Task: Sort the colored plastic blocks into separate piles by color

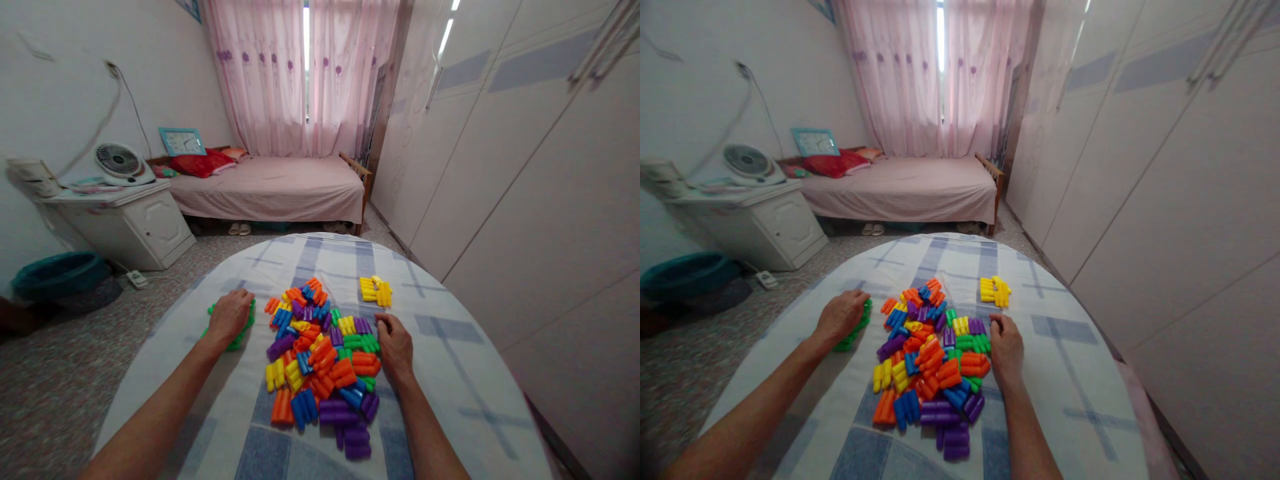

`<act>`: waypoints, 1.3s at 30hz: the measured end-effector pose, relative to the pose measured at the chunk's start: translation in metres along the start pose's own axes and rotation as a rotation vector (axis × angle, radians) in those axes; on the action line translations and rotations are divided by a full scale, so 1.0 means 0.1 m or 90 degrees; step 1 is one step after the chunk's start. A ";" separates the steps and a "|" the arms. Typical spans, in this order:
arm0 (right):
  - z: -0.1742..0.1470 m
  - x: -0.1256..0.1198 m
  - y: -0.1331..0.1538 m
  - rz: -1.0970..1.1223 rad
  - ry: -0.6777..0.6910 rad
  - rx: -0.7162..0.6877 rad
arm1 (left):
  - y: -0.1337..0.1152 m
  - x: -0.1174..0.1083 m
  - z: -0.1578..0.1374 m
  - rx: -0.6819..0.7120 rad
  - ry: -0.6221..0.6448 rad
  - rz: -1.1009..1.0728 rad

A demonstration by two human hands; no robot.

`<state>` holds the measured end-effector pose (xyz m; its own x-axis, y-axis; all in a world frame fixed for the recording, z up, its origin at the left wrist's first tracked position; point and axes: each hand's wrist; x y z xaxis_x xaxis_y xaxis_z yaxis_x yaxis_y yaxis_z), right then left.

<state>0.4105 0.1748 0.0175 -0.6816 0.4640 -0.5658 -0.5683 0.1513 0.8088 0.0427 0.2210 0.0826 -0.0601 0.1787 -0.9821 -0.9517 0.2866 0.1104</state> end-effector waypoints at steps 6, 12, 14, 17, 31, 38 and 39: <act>0.00 -0.01 0.00 -0.013 -0.003 -0.003 | -0.03 0.02 -0.13 0.049 -0.040 -0.016; 0.00 0.00 -0.01 -0.005 -0.002 -0.013 | -0.35 0.17 0.12 0.001 -0.164 -0.292; 0.00 0.00 0.00 -0.005 -0.001 -0.013 | -0.48 0.28 0.21 -0.020 -0.142 -0.357; 0.00 0.00 0.00 -0.004 -0.007 -0.009 | -0.67 0.43 0.31 -0.040 -0.126 -0.409; 0.00 0.02 -0.01 0.004 -0.008 -0.013 | -0.87 0.34 0.16 -0.028 -0.184 -0.566; 0.03 -0.04 0.01 -0.007 0.054 -0.034 | -0.88 0.48 -0.23 -0.145 -0.270 -0.640; 0.03 -0.05 0.02 -0.020 0.071 -0.035 | -0.89 0.49 -0.25 -0.152 -0.281 -0.651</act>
<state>0.4145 0.1752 0.0224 -0.7082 0.3600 -0.6073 -0.6125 0.1146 0.7821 0.1170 0.1811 0.0208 0.8434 0.2932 -0.4502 -0.5294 0.3109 -0.7893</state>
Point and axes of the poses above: each hand's wrist, its own z-axis towards the middle knuckle, its own x-axis out of the palm, y = z × x, and after that the axes turned 9 degrees about x, right-handed
